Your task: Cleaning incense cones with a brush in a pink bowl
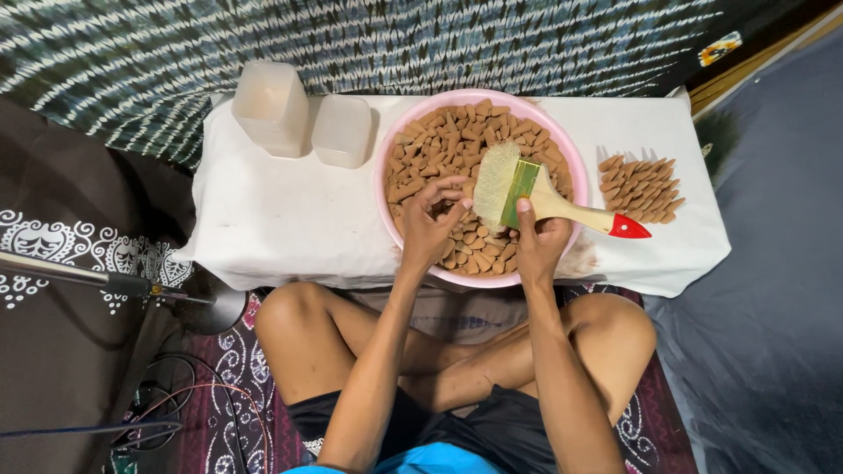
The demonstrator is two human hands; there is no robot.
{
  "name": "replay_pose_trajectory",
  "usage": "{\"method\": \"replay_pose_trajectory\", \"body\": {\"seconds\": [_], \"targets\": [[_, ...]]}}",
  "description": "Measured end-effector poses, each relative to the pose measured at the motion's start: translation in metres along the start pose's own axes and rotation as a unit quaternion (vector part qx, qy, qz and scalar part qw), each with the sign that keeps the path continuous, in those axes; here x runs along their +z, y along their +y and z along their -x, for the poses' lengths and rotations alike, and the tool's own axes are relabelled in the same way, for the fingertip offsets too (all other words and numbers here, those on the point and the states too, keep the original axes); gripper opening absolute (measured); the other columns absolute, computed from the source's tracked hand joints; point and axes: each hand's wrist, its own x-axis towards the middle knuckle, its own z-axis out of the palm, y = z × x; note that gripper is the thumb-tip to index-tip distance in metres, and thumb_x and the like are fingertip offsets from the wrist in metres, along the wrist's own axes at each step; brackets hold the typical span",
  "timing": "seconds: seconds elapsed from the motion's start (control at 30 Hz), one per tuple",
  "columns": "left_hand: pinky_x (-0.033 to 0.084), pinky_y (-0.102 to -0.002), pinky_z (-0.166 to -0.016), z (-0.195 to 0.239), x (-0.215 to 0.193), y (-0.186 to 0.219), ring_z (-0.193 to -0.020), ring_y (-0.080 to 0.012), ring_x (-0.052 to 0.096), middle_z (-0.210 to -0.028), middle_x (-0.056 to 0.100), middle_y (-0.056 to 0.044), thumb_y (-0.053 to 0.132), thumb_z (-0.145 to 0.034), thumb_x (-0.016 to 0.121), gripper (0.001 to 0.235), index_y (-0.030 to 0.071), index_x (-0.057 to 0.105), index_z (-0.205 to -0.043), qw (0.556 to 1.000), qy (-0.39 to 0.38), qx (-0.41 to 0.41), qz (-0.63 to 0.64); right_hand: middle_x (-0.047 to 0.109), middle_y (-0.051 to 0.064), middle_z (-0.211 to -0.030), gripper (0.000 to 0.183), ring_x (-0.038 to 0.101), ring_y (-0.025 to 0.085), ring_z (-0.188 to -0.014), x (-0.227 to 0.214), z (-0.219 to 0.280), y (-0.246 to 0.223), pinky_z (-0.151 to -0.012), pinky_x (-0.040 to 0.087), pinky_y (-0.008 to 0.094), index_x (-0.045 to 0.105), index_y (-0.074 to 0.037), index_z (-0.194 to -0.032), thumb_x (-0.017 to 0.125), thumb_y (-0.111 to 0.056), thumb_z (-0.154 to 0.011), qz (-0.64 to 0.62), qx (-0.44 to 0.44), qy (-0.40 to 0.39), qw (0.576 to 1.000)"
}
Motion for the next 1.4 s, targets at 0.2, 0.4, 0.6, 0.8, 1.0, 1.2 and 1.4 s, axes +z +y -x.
{"method": "replay_pose_trajectory", "body": {"seconds": [0.2,0.4,0.6,0.8,1.0,1.2,1.4], "targets": [[0.064,-0.024,-0.063,-0.009,-0.002,-0.021,-0.084,-0.0131,0.067,-0.098,0.076,-0.016,0.003,-0.087,0.077,0.031,0.005,0.073,-0.117,1.000,0.021,0.015,-0.010,0.065,0.009,-0.081,0.015,0.060,0.011,-0.062,-0.003,-0.002,0.031,-0.044,0.053,0.019,0.062,0.001,-0.103,0.070,-0.012,-0.100,0.058,-0.024,0.007,0.998],[0.062,-0.028,-0.068,-0.005,-0.003,-0.031,-0.083,-0.0138,0.070,-0.096,0.075,-0.010,0.001,-0.083,0.079,0.025,0.011,0.080,-0.105,0.987,0.056,0.092,-0.120,0.067,0.015,-0.076,0.022,0.064,0.015,-0.062,-0.005,-0.001,0.003,-0.047,0.054,0.027,0.066,0.004,-0.095,0.072,-0.017,-0.099,0.061,-0.096,0.027,0.993],[0.062,-0.032,-0.080,-0.003,-0.002,-0.031,-0.086,-0.0160,0.070,-0.098,0.073,-0.007,-0.001,-0.081,0.080,0.029,0.011,0.081,-0.106,0.979,0.066,0.134,-0.142,0.072,0.027,-0.093,0.037,0.072,0.041,-0.094,-0.012,-0.010,0.034,-0.088,0.054,0.052,0.072,0.006,-0.113,0.080,-0.023,-0.091,0.223,-0.180,-0.051,0.957],[0.058,-0.036,-0.081,-0.001,-0.001,-0.027,-0.086,-0.0218,0.071,-0.095,0.071,-0.009,-0.007,-0.083,0.074,0.027,0.009,0.080,-0.105,0.975,0.053,0.137,-0.164,0.073,0.023,-0.086,0.027,0.073,0.040,-0.087,-0.019,-0.017,0.008,-0.082,0.055,0.053,0.075,0.003,-0.096,0.084,-0.020,-0.084,0.219,-0.178,-0.124,0.951],[0.059,-0.031,-0.072,0.000,0.001,-0.025,-0.078,-0.0173,0.072,-0.088,0.071,-0.009,0.001,-0.082,0.080,0.023,0.009,0.078,-0.103,0.982,0.084,0.116,-0.122,0.070,0.022,-0.084,0.019,0.068,0.027,-0.080,-0.019,-0.021,-0.007,-0.076,0.054,0.046,0.068,0.006,-0.100,0.073,-0.012,-0.096,0.191,-0.132,-0.043,0.972],[0.055,-0.021,-0.062,-0.002,0.000,-0.006,-0.069,-0.0056,0.062,-0.084,0.075,-0.008,0.006,-0.081,0.082,0.022,0.010,0.077,-0.101,0.994,0.081,0.053,-0.050,0.060,0.002,-0.087,0.020,0.056,0.009,-0.050,0.011,0.010,-0.040,-0.047,0.055,0.022,0.059,0.000,-0.116,0.065,-0.015,-0.103,0.045,0.099,-0.001,0.994],[0.058,-0.029,-0.072,-0.005,0.008,-0.018,-0.083,-0.0164,0.072,-0.094,0.078,-0.012,0.006,-0.080,0.086,0.031,0.010,0.078,-0.110,0.989,0.063,0.095,-0.094,0.058,0.000,-0.082,0.018,0.056,0.008,-0.047,0.014,0.007,-0.038,-0.042,0.052,0.020,0.057,-0.003,-0.112,0.062,-0.018,-0.104,-0.050,0.107,0.049,0.992]]}}
